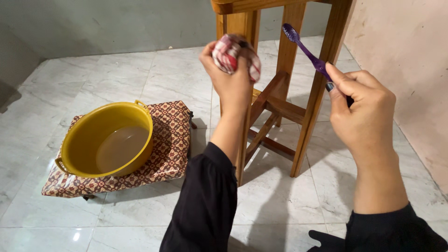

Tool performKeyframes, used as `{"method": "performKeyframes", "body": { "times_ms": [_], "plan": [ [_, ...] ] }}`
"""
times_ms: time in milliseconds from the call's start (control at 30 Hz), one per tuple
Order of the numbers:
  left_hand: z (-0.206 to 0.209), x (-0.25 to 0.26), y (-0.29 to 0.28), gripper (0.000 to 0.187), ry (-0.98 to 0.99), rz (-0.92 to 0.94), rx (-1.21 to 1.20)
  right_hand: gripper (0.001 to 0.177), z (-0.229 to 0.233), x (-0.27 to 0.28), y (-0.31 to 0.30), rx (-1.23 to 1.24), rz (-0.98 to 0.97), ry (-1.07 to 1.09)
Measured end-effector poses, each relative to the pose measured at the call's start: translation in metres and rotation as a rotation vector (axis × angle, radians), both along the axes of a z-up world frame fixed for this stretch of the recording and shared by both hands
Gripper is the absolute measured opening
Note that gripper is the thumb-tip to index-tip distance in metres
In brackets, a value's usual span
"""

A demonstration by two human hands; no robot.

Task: The person cleans a wooden stool by wiping its surfaces with a cloth and using a toothbrush to scrub the joints and crevices.

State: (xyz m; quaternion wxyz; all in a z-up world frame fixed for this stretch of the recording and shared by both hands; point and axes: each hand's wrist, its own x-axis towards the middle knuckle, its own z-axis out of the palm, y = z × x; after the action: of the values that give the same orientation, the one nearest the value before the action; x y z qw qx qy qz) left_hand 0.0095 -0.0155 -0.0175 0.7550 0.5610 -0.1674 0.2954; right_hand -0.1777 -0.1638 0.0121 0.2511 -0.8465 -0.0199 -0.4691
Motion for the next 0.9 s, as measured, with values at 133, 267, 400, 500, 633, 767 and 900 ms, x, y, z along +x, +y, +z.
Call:
{"method": "performKeyframes", "body": {
  "times_ms": [133,267,400,500,633,767,900],
  "plan": [
    [0.007,0.005,-0.010,0.080,-0.021,0.323,0.206,0.039,0.012,-0.006,0.009,0.030,-0.027,0.024],
    [0.032,0.022,-0.015,0.080,-0.140,0.415,0.214,0.038,0.024,-0.010,0.011,0.037,-0.013,-0.012],
    [0.031,0.021,-0.014,0.065,-0.230,0.347,0.190,0.037,0.025,-0.007,0.007,0.065,-0.020,0.004],
    [0.012,0.018,-0.009,0.069,-0.315,0.367,0.248,0.037,0.021,-0.004,0.003,0.053,-0.007,-0.017],
    [-0.027,0.003,-0.001,0.071,-0.326,0.683,0.565,0.036,0.007,-0.001,-0.007,0.041,-0.006,0.019],
    [-0.056,-0.019,0.011,0.061,-0.335,0.382,0.440,0.035,-0.002,-0.001,-0.014,0.039,0.007,0.016],
    [-0.052,-0.013,0.015,0.052,-0.375,0.263,0.400,0.035,-0.001,-0.003,-0.015,0.046,-0.011,0.020]
  ]
}}
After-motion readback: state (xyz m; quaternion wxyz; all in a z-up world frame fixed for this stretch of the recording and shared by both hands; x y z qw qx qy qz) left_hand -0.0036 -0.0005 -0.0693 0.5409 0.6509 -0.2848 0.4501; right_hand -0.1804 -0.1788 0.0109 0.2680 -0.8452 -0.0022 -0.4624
